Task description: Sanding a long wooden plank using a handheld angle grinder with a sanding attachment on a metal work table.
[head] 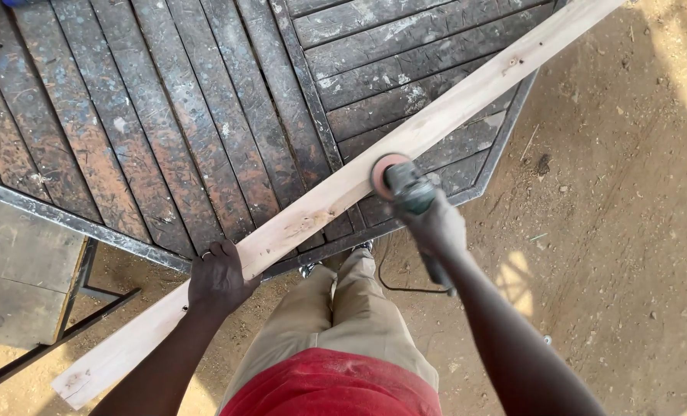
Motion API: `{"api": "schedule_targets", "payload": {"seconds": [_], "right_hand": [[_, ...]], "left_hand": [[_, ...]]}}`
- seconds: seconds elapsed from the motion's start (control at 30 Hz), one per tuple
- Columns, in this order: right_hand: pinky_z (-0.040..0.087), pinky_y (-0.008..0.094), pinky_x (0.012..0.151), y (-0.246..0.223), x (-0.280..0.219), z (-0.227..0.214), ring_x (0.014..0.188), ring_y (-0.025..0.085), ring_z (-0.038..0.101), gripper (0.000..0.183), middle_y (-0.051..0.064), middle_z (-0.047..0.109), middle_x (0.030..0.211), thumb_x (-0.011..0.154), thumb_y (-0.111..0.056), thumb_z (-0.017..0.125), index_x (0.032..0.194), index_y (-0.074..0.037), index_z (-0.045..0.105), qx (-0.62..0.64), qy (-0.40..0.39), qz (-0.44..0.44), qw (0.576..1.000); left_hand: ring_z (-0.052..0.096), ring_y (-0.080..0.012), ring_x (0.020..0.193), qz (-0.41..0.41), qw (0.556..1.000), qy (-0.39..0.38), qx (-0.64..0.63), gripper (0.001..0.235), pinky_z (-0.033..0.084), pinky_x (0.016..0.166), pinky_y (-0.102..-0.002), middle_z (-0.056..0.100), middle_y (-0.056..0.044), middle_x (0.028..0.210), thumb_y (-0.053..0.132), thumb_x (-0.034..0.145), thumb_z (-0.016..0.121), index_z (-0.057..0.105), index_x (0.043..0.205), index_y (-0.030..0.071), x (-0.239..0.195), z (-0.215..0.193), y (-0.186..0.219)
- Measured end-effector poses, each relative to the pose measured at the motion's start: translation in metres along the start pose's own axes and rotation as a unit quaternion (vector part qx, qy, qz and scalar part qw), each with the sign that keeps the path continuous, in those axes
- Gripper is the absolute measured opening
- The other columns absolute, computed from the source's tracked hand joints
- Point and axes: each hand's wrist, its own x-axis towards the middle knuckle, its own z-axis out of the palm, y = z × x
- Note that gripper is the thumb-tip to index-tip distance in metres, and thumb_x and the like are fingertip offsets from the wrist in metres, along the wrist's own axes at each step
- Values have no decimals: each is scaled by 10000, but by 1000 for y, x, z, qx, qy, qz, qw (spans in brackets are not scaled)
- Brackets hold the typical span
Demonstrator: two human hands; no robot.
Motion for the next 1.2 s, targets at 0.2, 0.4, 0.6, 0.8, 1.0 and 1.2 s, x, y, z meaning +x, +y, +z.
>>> {"api": "schedule_targets", "payload": {"seconds": [0.2, 0.4, 0.6, 0.8, 1.0, 1.2], "right_hand": [[529, 501, 946, 17, 53, -36, 1130, 384, 680, 691, 210, 722, 1100, 753, -629, 810, 1208, -145, 622, 56, 95, 16, 994], [560, 548, 983, -18, -71, 55, 1126, 408, 704, 716, 207, 737, 1132, 732, -625, 806, 1212, -163, 546, -28, -86, -51, 995], [561, 556, 953, 4, -53, 71, 1102, 398, 709, 722, 169, 737, 1100, 734, -656, 748, 1277, -251, 500, -64, -67, -64, 994], [542, 503, 930, 54, 54, 0, 1099, 397, 701, 708, 214, 725, 1089, 765, -657, 797, 1214, -161, 565, 33, 80, 2, 996], [556, 532, 997, -11, -47, 32, 1155, 406, 690, 761, 228, 718, 1171, 734, -690, 753, 1243, -162, 549, -32, -37, -12, 999], [596, 489, 925, -34, -87, 50, 1048, 381, 747, 620, 208, 737, 1095, 814, -505, 780, 1262, -166, 517, -70, -116, -104, 985]], "left_hand": [[700, -325, 684, 7, 1000, 10, -2, 884, 545, 660, -451, 614, -114, 812, 800, 582, 655, 567, 996, 24, -1, -5, -1], [705, -317, 677, 23, 1000, -2, -2, 981, 552, 649, -455, 617, -128, 825, 846, 614, 589, 574, 1061, -27, -1, 0, -3], [716, -322, 679, 19, 1000, -4, -8, 943, 558, 651, -457, 632, -131, 823, 815, 616, 602, 587, 1057, -18, 2, -12, -2], [724, -296, 685, 33, 999, -9, -15, 895, 569, 653, -429, 628, -98, 819, 842, 624, 582, 573, 999, 30, 2, -4, -8], [715, -290, 658, 12, 1000, 9, 3, 928, 568, 642, -432, 613, -95, 794, 889, 601, 567, 569, 965, 35, 2, -4, -3], [721, -317, 782, 38, 997, 26, -58, 1004, 587, 690, -472, 604, -130, 1013, 782, 590, 699, 568, 1198, -6, 19, -38, 23]]}}
